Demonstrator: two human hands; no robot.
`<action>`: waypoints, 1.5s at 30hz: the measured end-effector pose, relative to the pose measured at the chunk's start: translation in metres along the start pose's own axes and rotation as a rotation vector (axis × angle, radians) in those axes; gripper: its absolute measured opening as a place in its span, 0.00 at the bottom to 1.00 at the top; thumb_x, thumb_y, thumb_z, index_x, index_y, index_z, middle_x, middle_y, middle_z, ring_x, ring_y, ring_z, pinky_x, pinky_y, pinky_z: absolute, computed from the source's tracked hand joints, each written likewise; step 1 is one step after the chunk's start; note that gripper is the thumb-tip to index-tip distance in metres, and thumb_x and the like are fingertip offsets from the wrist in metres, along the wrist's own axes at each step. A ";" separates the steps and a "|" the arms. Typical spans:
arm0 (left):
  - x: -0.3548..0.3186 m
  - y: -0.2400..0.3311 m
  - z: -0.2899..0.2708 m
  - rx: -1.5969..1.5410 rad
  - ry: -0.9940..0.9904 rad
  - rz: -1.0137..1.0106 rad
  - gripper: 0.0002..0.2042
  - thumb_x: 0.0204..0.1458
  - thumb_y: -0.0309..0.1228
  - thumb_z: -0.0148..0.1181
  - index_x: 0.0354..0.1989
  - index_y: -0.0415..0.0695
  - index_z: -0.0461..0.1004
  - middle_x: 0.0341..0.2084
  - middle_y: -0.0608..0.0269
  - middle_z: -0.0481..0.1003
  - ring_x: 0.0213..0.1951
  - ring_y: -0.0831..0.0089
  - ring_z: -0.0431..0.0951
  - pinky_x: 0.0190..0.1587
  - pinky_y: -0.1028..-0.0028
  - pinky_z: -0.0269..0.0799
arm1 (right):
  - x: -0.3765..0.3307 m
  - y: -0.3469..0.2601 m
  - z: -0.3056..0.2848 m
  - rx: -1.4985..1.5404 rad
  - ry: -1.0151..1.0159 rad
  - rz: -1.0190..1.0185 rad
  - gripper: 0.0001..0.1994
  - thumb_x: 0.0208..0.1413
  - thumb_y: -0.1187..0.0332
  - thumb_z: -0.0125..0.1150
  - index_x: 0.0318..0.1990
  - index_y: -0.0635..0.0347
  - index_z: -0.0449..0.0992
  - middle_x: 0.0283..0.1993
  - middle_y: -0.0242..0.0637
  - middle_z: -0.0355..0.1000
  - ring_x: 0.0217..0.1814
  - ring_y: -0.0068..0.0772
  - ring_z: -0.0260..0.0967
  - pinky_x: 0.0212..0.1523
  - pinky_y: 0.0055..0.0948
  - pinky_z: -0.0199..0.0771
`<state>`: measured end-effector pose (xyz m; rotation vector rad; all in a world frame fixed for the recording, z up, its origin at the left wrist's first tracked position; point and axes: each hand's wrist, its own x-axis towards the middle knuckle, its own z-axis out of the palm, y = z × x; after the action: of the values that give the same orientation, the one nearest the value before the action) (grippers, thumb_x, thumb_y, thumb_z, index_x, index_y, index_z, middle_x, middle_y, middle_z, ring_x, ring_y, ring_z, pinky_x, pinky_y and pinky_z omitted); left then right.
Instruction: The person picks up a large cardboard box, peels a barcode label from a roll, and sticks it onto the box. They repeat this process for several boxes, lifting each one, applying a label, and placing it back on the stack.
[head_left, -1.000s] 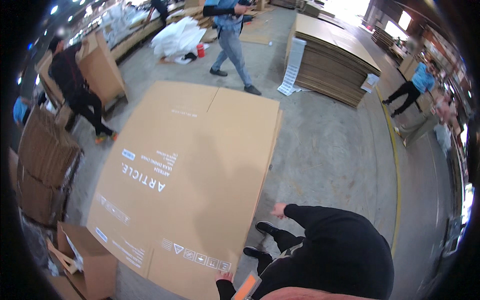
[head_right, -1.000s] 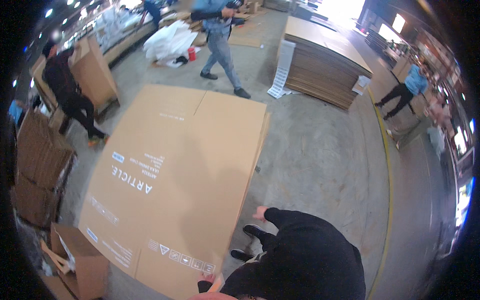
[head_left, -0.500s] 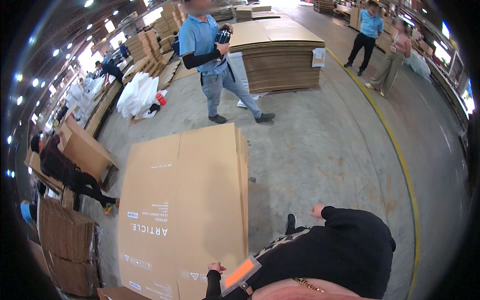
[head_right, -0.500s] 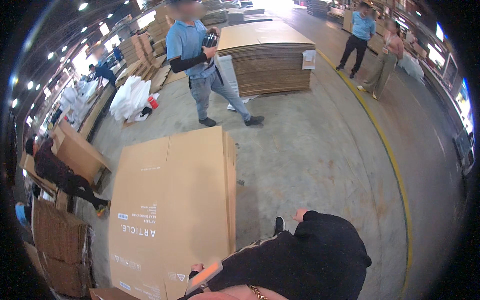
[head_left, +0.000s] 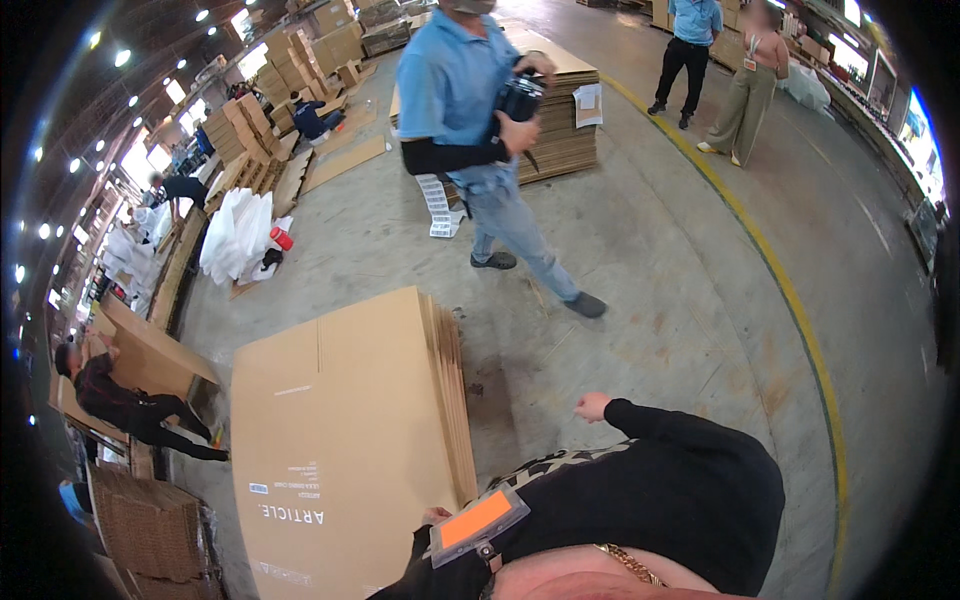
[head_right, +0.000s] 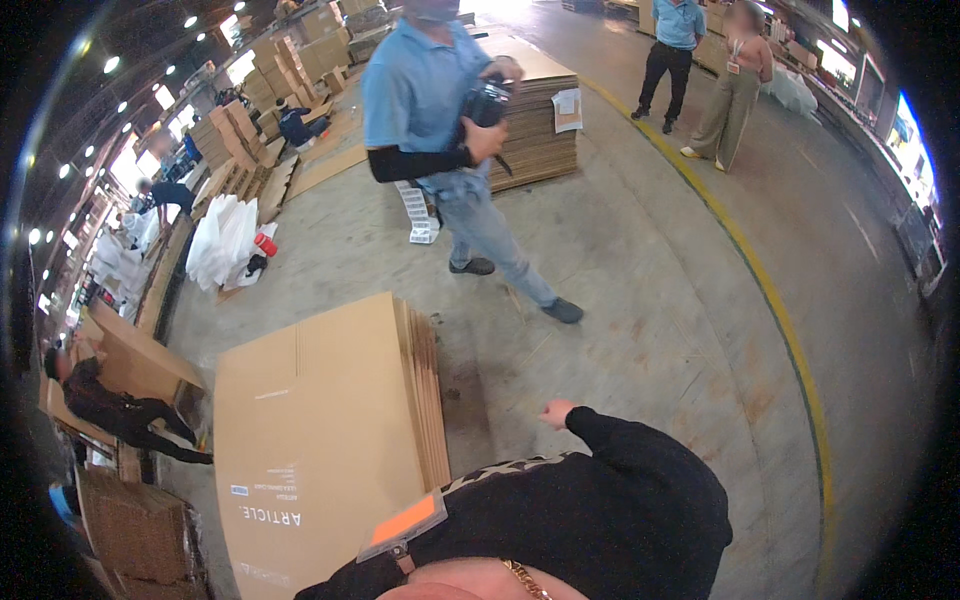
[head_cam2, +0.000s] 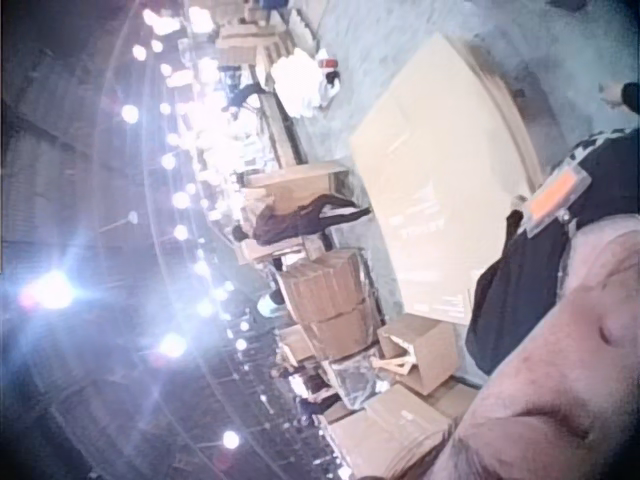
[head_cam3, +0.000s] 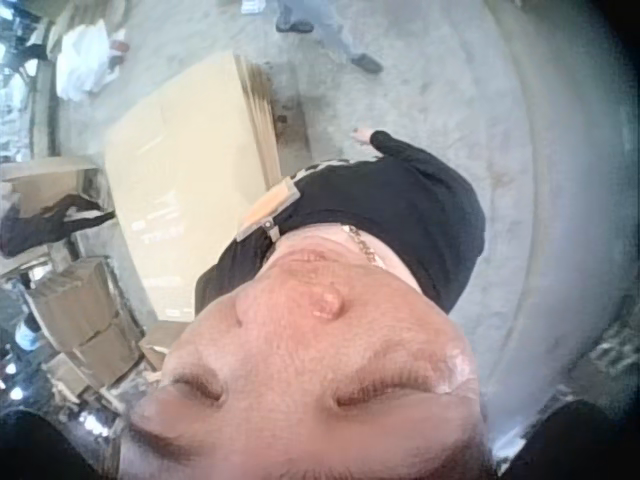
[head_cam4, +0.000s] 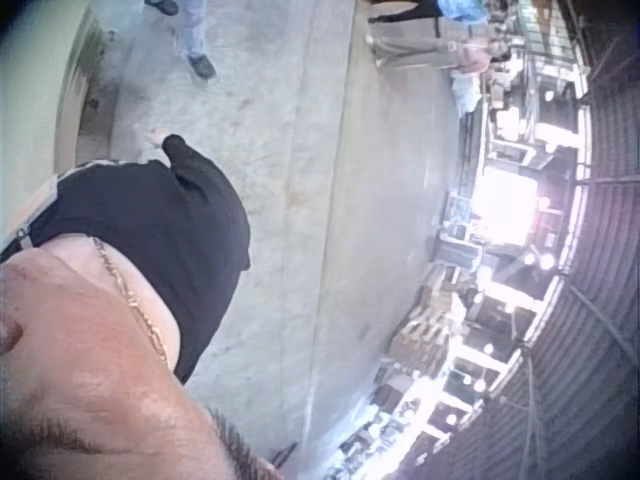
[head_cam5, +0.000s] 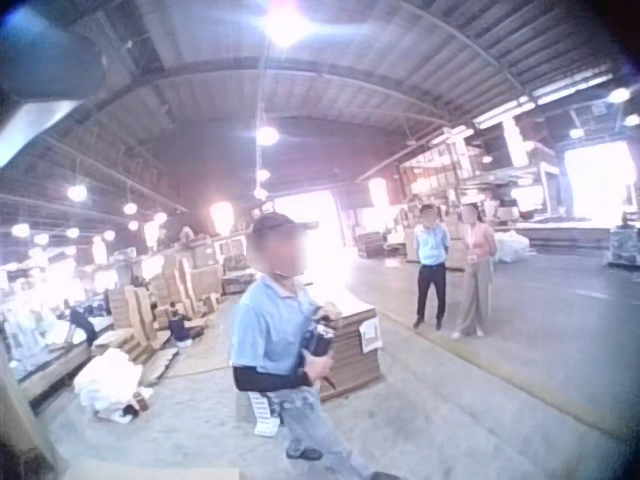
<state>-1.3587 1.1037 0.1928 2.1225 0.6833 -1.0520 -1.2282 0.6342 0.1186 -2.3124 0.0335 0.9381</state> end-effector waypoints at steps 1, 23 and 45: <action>0.005 0.013 -0.005 -0.005 -0.008 -0.001 0.10 0.53 0.35 0.56 0.31 0.40 0.74 0.20 0.56 0.79 0.22 0.67 0.80 0.25 0.64 0.76 | 0.007 -0.012 -0.007 0.006 0.013 -0.036 0.20 0.56 0.53 0.54 0.43 0.62 0.80 0.32 0.39 0.80 0.28 0.33 0.79 0.34 0.34 0.78; 0.298 0.505 -0.205 0.134 0.078 0.626 0.12 0.48 0.38 0.61 0.22 0.41 0.77 0.17 0.58 0.78 0.20 0.68 0.78 0.27 0.66 0.75 | 0.093 0.052 -0.145 0.463 0.279 0.554 0.16 0.55 0.60 0.57 0.38 0.67 0.79 0.28 0.41 0.77 0.22 0.32 0.77 0.23 0.31 0.76; 0.512 0.761 -0.261 -0.213 0.016 -0.074 0.03 0.50 0.26 0.59 0.27 0.41 0.77 0.19 0.58 0.76 0.20 0.68 0.79 0.20 0.62 0.74 | 0.536 0.021 -0.714 0.847 0.542 0.206 0.16 0.62 0.62 0.54 0.52 0.62 0.71 0.38 0.40 0.77 0.32 0.33 0.78 0.28 0.28 0.75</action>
<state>-0.4308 0.8899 0.1378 1.9368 0.8482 -0.9563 -0.3922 0.3217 0.1556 -1.6916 0.7536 0.2526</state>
